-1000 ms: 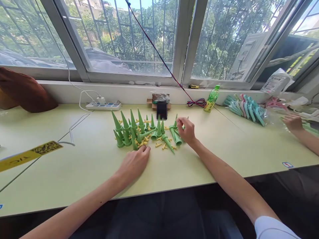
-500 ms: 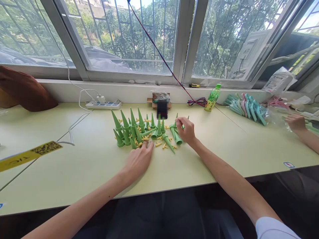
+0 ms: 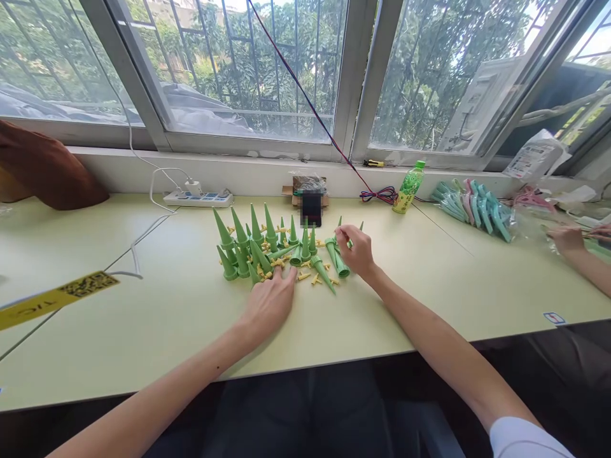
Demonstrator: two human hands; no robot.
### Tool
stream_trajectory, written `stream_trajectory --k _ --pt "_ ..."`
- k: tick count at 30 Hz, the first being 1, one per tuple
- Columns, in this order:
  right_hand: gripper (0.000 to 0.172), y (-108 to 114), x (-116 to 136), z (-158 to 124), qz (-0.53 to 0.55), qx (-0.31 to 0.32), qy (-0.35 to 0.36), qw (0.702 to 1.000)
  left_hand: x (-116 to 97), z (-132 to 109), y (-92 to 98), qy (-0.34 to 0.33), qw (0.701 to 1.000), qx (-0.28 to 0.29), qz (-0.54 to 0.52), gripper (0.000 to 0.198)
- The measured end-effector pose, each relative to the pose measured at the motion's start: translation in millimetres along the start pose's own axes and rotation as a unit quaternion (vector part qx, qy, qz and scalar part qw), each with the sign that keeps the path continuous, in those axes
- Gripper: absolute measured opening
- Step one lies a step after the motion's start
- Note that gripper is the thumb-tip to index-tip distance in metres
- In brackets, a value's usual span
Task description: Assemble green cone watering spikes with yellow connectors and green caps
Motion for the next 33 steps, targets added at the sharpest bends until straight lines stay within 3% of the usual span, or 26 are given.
stream_trajectory --k 33 --pt "0.025 -1.7 -0.3 -0.6 0.002 0.023 -0.008 1.000 -3.3 -2.5 -0.7 0.027 0.997 -0.050 -0.048 0.040"
Point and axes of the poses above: each hand's wrist, its own z-axis towards the middle knuckle, its own y-axis out of the back of the hand, x = y × z, the point moved 2 cm from there along z, towards the middle knuckle, and after that the axes turned 14 degrees about -y, right-handed, at the moved point
